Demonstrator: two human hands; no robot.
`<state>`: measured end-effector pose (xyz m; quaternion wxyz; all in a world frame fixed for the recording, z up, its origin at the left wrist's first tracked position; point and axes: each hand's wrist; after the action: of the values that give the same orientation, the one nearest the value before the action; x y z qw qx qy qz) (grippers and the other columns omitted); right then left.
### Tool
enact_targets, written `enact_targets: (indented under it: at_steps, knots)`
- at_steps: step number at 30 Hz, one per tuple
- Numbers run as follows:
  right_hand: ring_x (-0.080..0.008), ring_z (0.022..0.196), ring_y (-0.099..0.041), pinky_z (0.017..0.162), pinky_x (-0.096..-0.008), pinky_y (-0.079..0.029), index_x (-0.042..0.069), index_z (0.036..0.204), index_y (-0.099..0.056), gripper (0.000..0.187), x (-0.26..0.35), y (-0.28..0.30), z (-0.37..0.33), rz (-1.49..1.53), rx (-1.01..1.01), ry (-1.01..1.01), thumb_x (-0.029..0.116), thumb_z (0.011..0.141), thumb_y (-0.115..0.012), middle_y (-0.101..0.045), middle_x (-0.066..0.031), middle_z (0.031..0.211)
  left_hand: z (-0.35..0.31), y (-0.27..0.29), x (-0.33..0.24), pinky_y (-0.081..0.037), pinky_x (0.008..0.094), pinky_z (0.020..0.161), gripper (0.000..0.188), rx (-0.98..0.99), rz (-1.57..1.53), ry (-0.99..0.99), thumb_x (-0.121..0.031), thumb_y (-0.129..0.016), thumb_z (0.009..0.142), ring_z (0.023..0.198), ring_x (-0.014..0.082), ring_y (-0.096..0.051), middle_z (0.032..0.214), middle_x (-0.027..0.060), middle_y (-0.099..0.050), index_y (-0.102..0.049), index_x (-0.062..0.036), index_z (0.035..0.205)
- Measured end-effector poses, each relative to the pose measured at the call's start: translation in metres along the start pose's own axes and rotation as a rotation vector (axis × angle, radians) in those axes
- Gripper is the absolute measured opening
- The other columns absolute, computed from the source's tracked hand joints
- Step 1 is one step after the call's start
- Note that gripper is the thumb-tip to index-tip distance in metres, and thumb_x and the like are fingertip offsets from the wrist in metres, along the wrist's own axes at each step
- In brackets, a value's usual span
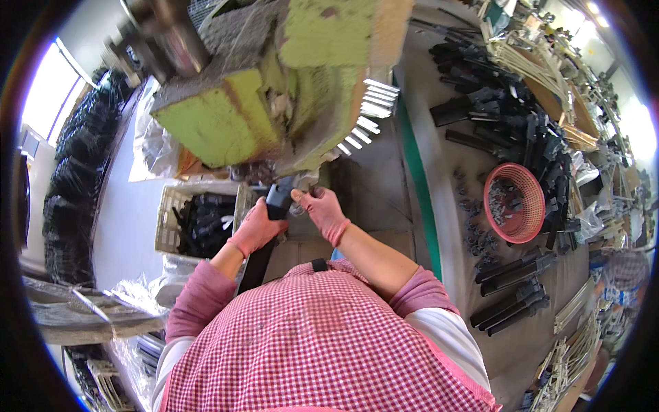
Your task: The person assembles garden tool handles by inserting metal rods into a press machine and attaching small metal components to the handle ends. They repeatedly pick up handles, operate the press, and place finished items on a table.
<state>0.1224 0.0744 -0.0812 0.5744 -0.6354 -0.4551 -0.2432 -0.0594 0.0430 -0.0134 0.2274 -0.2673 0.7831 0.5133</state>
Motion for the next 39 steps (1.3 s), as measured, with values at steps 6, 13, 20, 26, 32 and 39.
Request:
enact_targets:
  at_steps: [6,13,20,26,32,39]
  knots:
    - [-0.007,0.071,-0.052,0.061,-0.0252,-0.043,0.001,0.087,-0.069,0.033,0.0,0.001,0.001,-0.241,-0.091,0.015,0.032,0.084,-0.081,-0.063,-0.0003,0.08,0.003,-0.005,0.001,-0.05,0.045,0.091,0.069,-0.083,0.0,-0.047,-0.028,-0.077,0.072,0.108,0.0435,-0.062,0.11,0.0298,-0.064,-0.043,0.0078,0.121]
    - [-0.0066,0.069,-0.049,0.061,-0.024,-0.041,0.008,0.079,-0.058,0.037,0.012,-0.019,-0.001,0.085,0.043,0.134,0.033,0.078,-0.086,-0.057,0.0029,0.078,-0.016,0.033,-0.021,-0.054,0.042,0.072,0.053,-0.155,-0.066,-0.241,-0.018,-0.075,0.071,0.082,0.0325,-0.066,0.092,0.0211,-0.065,-0.049,0.0052,0.111]
    - [-0.0203,0.093,-0.065,0.087,-0.0379,-0.055,0.004,0.125,-0.047,0.052,0.028,-0.018,-0.053,0.568,0.135,0.066,0.022,0.086,-0.077,-0.063,-0.0091,0.106,-0.053,0.004,-0.039,-0.053,0.0328,0.051,0.042,0.443,-0.676,0.05,-0.005,-0.07,0.08,0.062,0.0163,-0.062,0.08,0.0047,-0.061,-0.054,0.001,0.118]
    - [-0.0191,0.067,-0.062,0.065,-0.0383,-0.058,0.003,0.099,-0.052,0.033,0.107,0.081,-0.033,0.505,-0.209,0.297,0.019,0.085,-0.077,-0.059,-0.0064,0.082,-0.062,-0.03,-0.036,-0.046,0.0282,0.065,0.045,0.355,-0.182,-0.066,-0.015,-0.076,0.072,0.075,0.0113,-0.052,0.083,0.0036,-0.057,-0.056,0.0033,0.108]
    - [-0.0179,0.074,-0.064,0.072,-0.0362,-0.057,0.004,0.102,-0.051,0.039,0.114,0.127,-0.049,0.481,-0.145,0.263,0.017,0.081,-0.081,-0.059,-0.0044,0.086,-0.003,-0.122,-0.123,-0.047,0.0277,0.06,0.047,0.401,-0.471,-0.109,-0.015,-0.076,0.076,0.069,0.0113,-0.053,0.084,0.0037,-0.06,-0.056,0.002,0.115]
    - [-0.0199,0.067,-0.06,0.061,-0.0383,-0.055,-0.007,0.116,-0.024,0.044,0.129,0.289,-0.059,0.366,-0.467,0.109,-0.01,0.087,-0.057,-0.057,-0.0119,0.081,0.044,-0.19,-0.146,-0.052,0.0296,0.08,0.05,0.401,-0.248,-0.402,-0.025,-0.077,0.084,0.088,0.0148,-0.064,0.098,0.0098,-0.069,-0.056,0.0023,0.12]
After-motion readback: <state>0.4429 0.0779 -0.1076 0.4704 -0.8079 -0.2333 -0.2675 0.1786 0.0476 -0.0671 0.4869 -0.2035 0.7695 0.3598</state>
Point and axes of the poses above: each hand's wrist, its own z-axis towards the middle knuckle, its own y-axis out of the back of the hand, x = y × z
